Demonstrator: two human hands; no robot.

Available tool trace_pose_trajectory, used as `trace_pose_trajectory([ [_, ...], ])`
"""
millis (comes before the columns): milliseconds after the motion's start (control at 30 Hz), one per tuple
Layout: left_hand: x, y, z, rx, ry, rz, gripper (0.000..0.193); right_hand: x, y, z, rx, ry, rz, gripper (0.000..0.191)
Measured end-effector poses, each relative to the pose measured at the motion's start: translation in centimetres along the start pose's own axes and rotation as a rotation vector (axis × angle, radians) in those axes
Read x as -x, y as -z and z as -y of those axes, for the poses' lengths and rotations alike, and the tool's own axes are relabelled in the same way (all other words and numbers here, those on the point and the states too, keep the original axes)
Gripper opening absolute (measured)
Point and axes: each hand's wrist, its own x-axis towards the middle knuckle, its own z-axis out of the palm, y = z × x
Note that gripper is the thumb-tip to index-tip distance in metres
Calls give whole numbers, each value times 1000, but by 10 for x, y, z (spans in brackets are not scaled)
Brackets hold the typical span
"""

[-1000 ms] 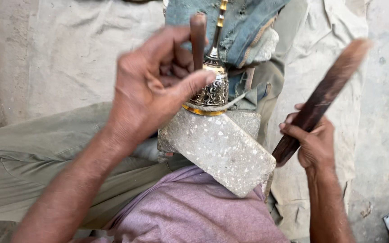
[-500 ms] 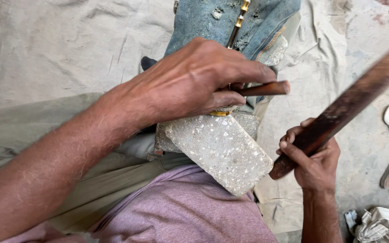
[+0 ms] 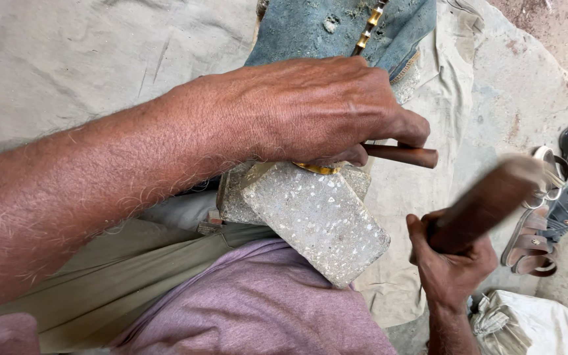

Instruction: The person sits on the ground with an ornate brass bell-shaped object resting on a stone block. They hold a wooden peg and a punch against the object and repeatedly strike the punch with a wooden mallet, occasionally repositioning and rotating the bell to work different areas.

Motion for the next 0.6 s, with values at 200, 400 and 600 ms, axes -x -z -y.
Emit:
trace_pose_trajectory([
  [200, -1, 4, -8, 43, 80, 65, 18, 0, 1, 9, 9, 142, -76, 20],
  [400, 1, 7, -13, -9, 61, 74, 14, 2, -17, -1, -95, 163, -208, 27],
  [600, -4, 12, -25, -74, -17, -3, 37, 7, -20, -34, -84, 167, -209, 26],
])
